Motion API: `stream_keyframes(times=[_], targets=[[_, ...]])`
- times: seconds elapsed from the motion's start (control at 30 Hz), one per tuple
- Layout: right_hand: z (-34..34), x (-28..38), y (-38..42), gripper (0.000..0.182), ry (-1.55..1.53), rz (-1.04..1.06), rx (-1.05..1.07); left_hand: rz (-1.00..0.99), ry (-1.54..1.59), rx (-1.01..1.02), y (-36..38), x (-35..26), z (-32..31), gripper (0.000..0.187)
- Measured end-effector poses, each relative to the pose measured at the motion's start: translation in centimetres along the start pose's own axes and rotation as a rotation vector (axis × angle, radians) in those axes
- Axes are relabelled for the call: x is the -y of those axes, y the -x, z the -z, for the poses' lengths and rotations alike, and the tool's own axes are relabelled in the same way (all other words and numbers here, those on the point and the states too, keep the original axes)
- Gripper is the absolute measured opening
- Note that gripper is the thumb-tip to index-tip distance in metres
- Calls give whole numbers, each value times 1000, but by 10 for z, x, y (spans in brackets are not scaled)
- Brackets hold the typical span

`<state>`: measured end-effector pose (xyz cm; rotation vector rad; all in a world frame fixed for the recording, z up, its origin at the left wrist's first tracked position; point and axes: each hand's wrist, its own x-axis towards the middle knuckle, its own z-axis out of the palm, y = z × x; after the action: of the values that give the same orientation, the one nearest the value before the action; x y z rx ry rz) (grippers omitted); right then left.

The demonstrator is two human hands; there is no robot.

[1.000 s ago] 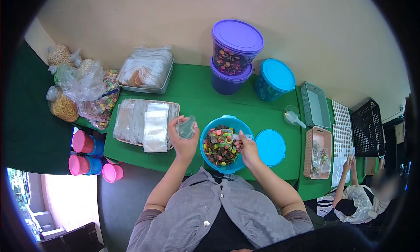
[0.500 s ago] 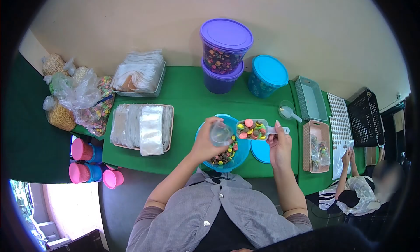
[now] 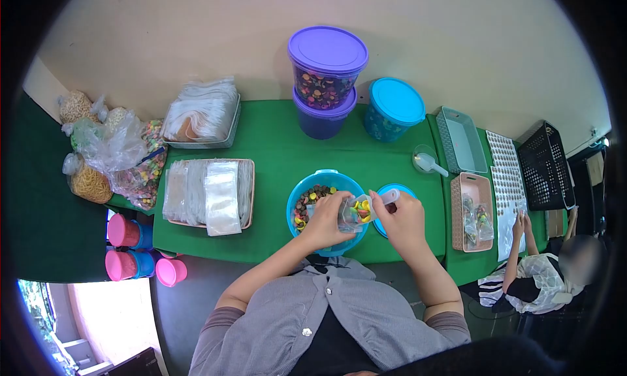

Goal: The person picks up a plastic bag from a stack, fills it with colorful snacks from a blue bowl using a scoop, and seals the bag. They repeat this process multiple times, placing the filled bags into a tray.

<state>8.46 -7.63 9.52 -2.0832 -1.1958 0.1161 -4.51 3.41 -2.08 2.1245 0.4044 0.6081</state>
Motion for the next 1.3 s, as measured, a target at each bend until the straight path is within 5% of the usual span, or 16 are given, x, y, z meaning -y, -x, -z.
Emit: stream_keyframes(times=[0.73, 0.83, 0.9, 0.93, 1.03, 1.1, 1.2, 1.3], targets=[[6, 14, -8, 26, -224, 25, -177, 11, 155, -30, -3, -1, 21, 75], [8, 10, -9, 26, -258, 51, -281, 23, 240, -31, -3, 4, 21, 75], [8, 4, -12, 29, -326, -25, -316, 225, 717, -114, -2, 15, 21, 73], [5, 2, -15, 29, -325, -24, -317, 152, 763, -169, -4, 22, 26, 69], [-16, -18, -20, 32, -333, -176, -181, 164, 1181, -207, -3, 39, 52, 69], [-43, -45, -16, 33, -293, -231, 244, 144, 1212, -181, -1, 27, 75, 68], [-76, -70, -6, 28, -408, -235, 565, 183, 1202, -219, 1, 15, 91, 64], [-73, -61, -5, 24, -66, -214, 454, 271, 1104, -293, 8, 19, 97, 54]])
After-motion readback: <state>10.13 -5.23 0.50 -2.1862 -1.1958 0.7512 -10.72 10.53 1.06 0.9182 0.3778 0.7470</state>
